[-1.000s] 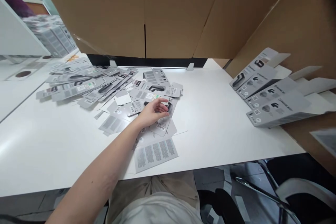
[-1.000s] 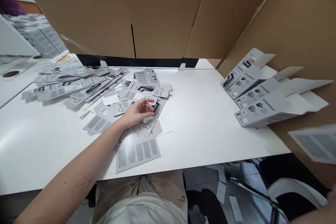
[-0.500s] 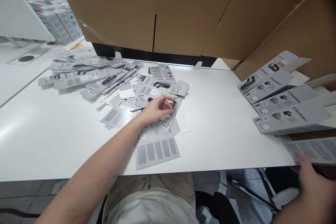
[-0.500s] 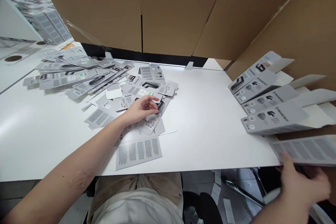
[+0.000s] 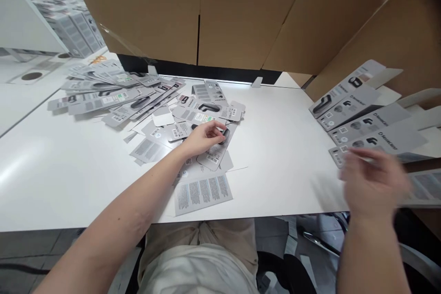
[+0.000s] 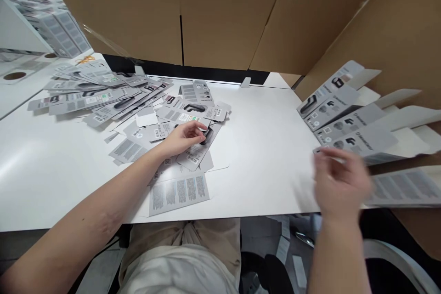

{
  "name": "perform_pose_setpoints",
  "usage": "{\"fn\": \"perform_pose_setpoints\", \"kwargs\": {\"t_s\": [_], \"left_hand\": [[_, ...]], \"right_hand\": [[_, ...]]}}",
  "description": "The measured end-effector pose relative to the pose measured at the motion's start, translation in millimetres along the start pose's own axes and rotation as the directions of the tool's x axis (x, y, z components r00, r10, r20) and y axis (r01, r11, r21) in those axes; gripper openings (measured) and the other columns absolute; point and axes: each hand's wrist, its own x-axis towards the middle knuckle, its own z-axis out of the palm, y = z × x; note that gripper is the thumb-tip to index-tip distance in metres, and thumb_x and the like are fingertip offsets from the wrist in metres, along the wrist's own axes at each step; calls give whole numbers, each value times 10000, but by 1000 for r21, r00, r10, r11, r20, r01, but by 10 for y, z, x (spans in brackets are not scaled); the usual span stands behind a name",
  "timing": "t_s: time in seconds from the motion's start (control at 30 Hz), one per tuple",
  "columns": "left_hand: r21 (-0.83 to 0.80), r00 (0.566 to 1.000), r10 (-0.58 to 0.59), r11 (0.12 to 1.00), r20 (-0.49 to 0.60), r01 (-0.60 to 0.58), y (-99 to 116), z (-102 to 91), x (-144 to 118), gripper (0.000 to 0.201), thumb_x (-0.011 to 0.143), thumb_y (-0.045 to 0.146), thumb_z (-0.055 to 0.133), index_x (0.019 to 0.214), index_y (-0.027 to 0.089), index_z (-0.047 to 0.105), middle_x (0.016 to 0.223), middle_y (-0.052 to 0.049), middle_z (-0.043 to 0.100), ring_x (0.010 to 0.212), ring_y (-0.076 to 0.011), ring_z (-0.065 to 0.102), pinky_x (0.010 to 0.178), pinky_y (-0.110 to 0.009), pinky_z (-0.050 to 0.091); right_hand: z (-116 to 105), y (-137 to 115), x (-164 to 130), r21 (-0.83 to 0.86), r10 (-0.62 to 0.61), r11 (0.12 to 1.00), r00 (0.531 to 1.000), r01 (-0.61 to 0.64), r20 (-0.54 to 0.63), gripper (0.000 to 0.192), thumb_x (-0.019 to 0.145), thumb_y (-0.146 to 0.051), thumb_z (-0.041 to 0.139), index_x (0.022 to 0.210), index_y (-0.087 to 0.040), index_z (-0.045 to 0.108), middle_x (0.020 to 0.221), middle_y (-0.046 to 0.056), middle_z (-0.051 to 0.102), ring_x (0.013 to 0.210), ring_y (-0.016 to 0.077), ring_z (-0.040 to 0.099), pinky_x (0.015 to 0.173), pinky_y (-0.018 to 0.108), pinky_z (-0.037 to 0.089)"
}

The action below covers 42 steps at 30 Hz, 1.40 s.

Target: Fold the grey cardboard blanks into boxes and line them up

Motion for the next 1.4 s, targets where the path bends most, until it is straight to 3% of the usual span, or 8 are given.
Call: {"fn": "perform_pose_setpoints", "kwargs": {"t_s": [0.13,0.37,0.6,0.93,1.03,1.17,1.3,1.4], "left_hand": [[86,1000,-2,996,10,1,26,26,-27,253,901,404,900,1057,210,859,927,-51,817,880,-216,710,885,-387,561],[149,1000,7,989,-4,-6,88,56,-66,229,929,411,849,1054,220,864,864,-28,788,825,-212,697,842,-373,560],[138,1000,-15,990,12,13,103,66,-80,245,961,427,837,1079,215,870,944,-54,828,888,-231,738,875,-379,580],[204,998,8,979,57,-20,125,57,-92,216,1015,401,798,1144,237,856,1103,-78,863,1021,-275,782,937,-410,603],[317,994,78,943,73,-97,165,57,-110,286,1041,392,796,1287,251,830,1306,-115,827,1098,-293,774,972,-435,625],[549,975,212,807,72,-216,240,84,-131,409,1015,227,784,1421,267,759,1499,-160,695,1134,-317,766,971,-477,662],[768,899,433,595,-57,-238,206,21,-46,643,952,39,706,1550,271,668,1510,-181,645,1301,-375,715,1162,-578,633],[746,845,487,643,-221,-175,116,-113,113,661,998,129,746,1626,283,604,1664,-198,511,1199,-311,720,1154,-566,658]], "right_hand": [[797,-264,190,90,-159,987,845,131,510,443,1036,-715,879,1207,-306,884,1207,97,876,667,198,713,653,417,629],[1738,-547,328,130,-199,980,647,153,736,354,1021,-304,840,1375,-295,851,1485,100,813,725,197,765,826,450,687],[1989,-332,205,-30,-156,967,680,253,716,253,1099,-305,724,1274,-314,907,1850,61,617,848,218,845,857,469,711],[2059,-276,184,-46,-195,938,631,344,751,378,1172,-350,649,1479,-336,870,1847,10,618,1400,399,854,990,571,783],[2018,-266,176,27,-232,953,666,303,709,377,1164,-366,692,1499,-352,864,1781,26,694,1405,398,856,1017,579,787],[1933,-276,158,119,-303,950,750,290,588,318,1173,-342,707,1435,-325,886,1637,62,813,1083,326,934,899,522,789],[1871,-323,135,236,-354,932,837,276,418,229,1192,-309,704,1229,-317,930,1336,65,932,1044,288,923,735,433,743],[1843,-370,119,320,-333,920,883,228,329,198,1171,-297,749,1162,-323,946,1231,75,943,1030,290,917,608,402,682]]}}
